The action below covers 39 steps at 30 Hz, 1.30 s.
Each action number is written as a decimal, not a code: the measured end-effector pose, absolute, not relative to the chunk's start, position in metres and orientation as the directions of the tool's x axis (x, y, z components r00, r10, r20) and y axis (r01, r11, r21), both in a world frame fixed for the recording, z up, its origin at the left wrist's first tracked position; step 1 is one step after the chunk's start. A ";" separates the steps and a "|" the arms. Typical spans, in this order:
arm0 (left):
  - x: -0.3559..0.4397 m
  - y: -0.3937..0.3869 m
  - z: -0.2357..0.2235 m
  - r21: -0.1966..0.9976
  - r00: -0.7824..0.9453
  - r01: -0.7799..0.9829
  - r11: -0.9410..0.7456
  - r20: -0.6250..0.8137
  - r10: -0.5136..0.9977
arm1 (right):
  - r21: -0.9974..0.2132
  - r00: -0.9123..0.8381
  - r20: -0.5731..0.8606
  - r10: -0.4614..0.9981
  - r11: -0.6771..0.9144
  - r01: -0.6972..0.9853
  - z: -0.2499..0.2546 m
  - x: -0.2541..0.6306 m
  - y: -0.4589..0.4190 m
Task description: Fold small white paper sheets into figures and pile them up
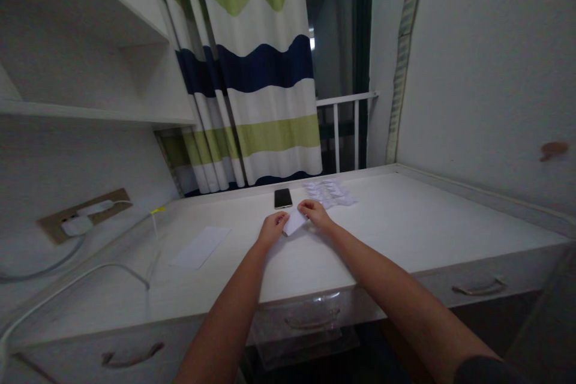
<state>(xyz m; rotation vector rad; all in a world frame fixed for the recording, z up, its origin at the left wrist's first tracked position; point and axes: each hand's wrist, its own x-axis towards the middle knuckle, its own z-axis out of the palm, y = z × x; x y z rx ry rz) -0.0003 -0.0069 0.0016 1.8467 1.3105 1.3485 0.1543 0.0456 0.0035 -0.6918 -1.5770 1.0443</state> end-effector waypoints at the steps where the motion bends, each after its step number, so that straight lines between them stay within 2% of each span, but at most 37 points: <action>1: 0.001 -0.006 0.001 0.847 0.061 0.377 -0.375 0.382 0.922 | -0.881 -0.231 0.472 0.851 0.465 -0.087 0.003 0.155 0.047; 4: 0.003 -0.007 0.001 0.899 0.095 0.302 -0.317 0.303 0.948 | -0.896 -0.195 0.443 0.875 0.429 -0.113 0.003 0.155 0.046; 8: 0.003 -0.009 0.006 0.929 0.072 0.206 -0.308 0.299 0.951 | -0.944 -0.269 0.326 0.906 0.296 -0.147 0.005 0.155 0.041; 16: 0.003 -0.011 0.009 0.967 0.046 0.151 -0.206 0.201 0.978 | -0.934 -0.267 0.355 0.896 0.329 -0.136 0.007 0.158 0.042; 18: 0.002 -0.010 0.007 0.952 0.015 0.172 -0.252 0.253 0.967 | -0.936 -0.290 0.351 0.890 0.327 -0.129 0.007 0.157 0.042; 21: 0.001 -0.010 0.006 0.878 -0.058 0.274 -0.393 0.423 0.904 | -0.943 -0.359 0.333 0.872 0.307 -0.129 0.008 0.154 0.037; 25: 0.003 -0.012 0.006 0.738 0.024 0.444 -0.508 0.557 0.830 | -0.948 -0.431 0.317 0.845 0.264 -0.179 0.011 0.152 0.030; 27: 0.004 -0.013 0.006 0.726 0.041 0.460 -0.511 0.557 0.830 | -0.949 -0.444 0.307 0.842 0.236 -0.210 0.013 0.153 0.026; 32: 0.006 -0.011 0.005 0.796 0.035 0.379 -0.472 0.497 0.867 | -0.954 -0.519 0.270 0.811 0.153 -0.258 0.015 0.155 0.022; 39: 0.005 -0.009 0.003 0.835 0.082 0.299 -0.462 0.460 0.884 | -0.960 -0.550 0.248 0.798 0.125 -0.251 0.013 0.156 0.023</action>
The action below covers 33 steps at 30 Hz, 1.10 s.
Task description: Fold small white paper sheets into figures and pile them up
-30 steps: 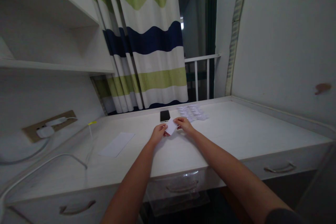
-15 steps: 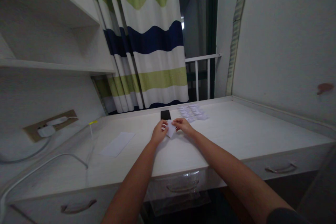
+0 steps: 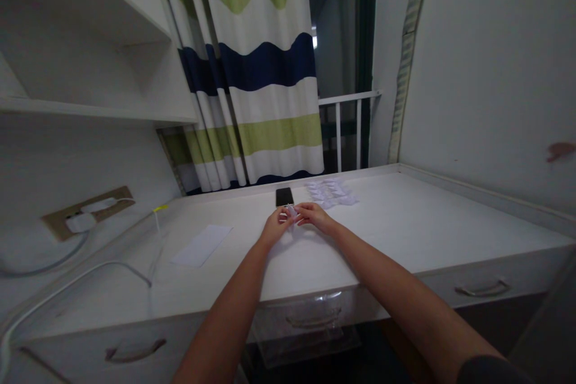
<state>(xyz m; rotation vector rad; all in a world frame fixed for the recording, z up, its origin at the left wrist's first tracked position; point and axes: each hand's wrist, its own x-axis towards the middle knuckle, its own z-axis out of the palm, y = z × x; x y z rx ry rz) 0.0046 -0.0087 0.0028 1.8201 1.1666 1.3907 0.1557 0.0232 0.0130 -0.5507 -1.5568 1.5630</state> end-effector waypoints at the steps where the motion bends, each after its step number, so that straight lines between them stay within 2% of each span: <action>1: 0.004 -0.009 0.003 0.838 0.085 0.291 -0.461 0.457 0.885 | -0.960 -0.554 0.247 0.795 0.122 -0.252 0.013 0.156 0.024; 9: 0.006 -0.016 0.007 0.874 0.074 0.241 -0.421 0.416 0.906 | -0.958 -0.502 0.247 0.829 0.131 -0.254 0.009 0.154 0.029; 14: 0.005 -0.018 0.009 0.891 -0.041 0.267 -0.367 0.391 0.919 | -0.961 -0.482 0.256 0.838 0.167 -0.219 0.009 0.153 0.030; 19: 0.004 -0.013 0.009 0.897 -0.049 0.238 -0.372 0.394 0.918 | -0.962 -0.484 0.266 0.833 0.197 -0.189 0.011 0.154 0.026; 25: 0.003 -0.008 0.010 0.924 -0.198 0.247 -0.293 0.344 0.918 | -0.963 -0.449 0.267 0.853 0.221 -0.152 0.011 0.154 0.028; 33: 0.002 -0.012 0.013 0.888 -0.240 0.323 -0.329 0.413 0.879 | -0.960 -0.432 0.276 0.859 0.220 -0.176 0.008 0.153 0.032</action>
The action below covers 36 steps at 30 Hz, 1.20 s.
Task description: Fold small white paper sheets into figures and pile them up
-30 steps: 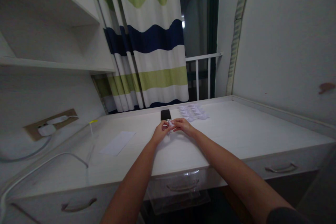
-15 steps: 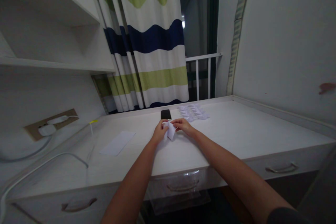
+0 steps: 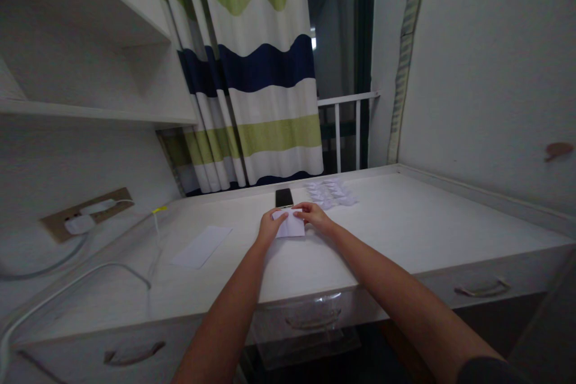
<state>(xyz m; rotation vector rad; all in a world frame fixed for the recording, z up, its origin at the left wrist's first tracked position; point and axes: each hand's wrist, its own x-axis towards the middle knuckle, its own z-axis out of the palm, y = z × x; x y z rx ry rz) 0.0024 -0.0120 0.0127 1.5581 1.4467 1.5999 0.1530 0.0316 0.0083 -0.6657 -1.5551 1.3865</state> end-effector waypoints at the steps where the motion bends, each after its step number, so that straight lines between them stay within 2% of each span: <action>1: 0.002 -0.012 0.013 0.882 -0.247 0.331 -0.335 0.424 0.871 | -0.961 -0.436 0.269 0.859 0.209 -0.181 0.008 0.152 0.032; 6: 0.000 -0.009 0.012 0.886 -0.278 0.313 -0.344 0.431 0.858 | -0.957 -0.400 0.280 0.873 0.223 -0.183 0.006 0.150 0.034; 15: -0.001 -0.007 0.007 0.967 -0.295 0.099 -0.235 0.254 0.921 | -0.946 -0.393 0.325 0.860 0.297 -0.132 0.007 0.151 0.034; 23: -0.002 -0.002 0.004 0.981 -0.149 -0.189 0.034 -0.063 0.987 | -0.951 -0.376 0.303 0.876 0.301 -0.066 0.004 0.154 0.037; 25: -0.002 -0.002 0.004 0.984 -0.161 -0.176 0.015 -0.044 0.986 | -0.954 -0.383 0.297 0.875 0.290 -0.078 0.004 0.154 0.037; 31: -0.003 -0.005 0.005 0.992 -0.253 0.020 -0.126 0.127 0.959 | -0.969 -0.430 0.247 0.868 0.221 -0.110 0.003 0.151 0.034; 36: -0.001 -0.006 0.006 0.971 -0.346 0.172 -0.164 0.215 0.913 | -0.965 -0.427 0.262 0.865 0.239 -0.106 0.003 0.150 0.034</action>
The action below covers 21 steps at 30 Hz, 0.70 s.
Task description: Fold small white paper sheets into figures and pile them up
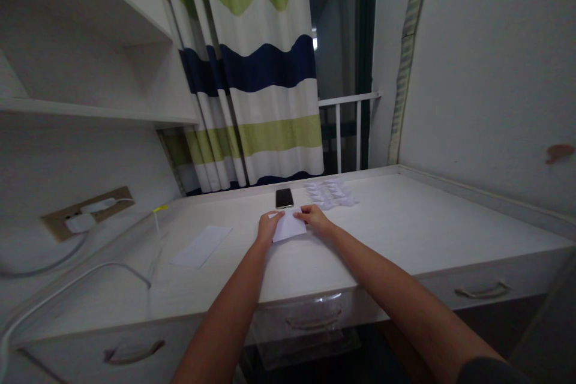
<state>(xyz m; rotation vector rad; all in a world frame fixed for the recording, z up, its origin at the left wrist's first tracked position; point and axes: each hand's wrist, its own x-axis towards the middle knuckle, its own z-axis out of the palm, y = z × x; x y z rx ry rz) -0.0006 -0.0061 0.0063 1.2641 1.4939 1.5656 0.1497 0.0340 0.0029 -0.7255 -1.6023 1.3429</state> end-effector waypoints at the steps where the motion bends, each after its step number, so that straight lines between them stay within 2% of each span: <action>1: 0.000 -0.006 0.006 0.965 -0.354 0.197 -0.172 0.234 0.906 | -0.963 -0.427 0.268 0.864 0.246 -0.106 0.003 0.150 0.034; 6: 0.000 -0.004 0.006 0.937 -0.400 0.296 -0.188 0.300 0.866 | -0.942 -0.423 0.323 0.847 0.333 -0.052 0.002 0.149 0.034; 9: 0.000 -0.004 0.006 0.943 -0.421 0.279 -0.183 0.292 0.859 | -0.884 -0.392 0.408 0.824 0.464 0.055 0.002 0.148 0.034; 14: 0.003 -0.007 0.009 0.964 -0.446 0.151 -0.218 0.263 0.856 | -0.567 -0.381 0.659 0.649 0.761 0.315 0.009 0.146 0.023; 21: 0.004 -0.008 0.010 0.965 -0.459 -0.066 -0.254 0.197 0.866 | -0.163 -0.540 0.712 0.450 0.853 0.496 0.017 0.149 0.007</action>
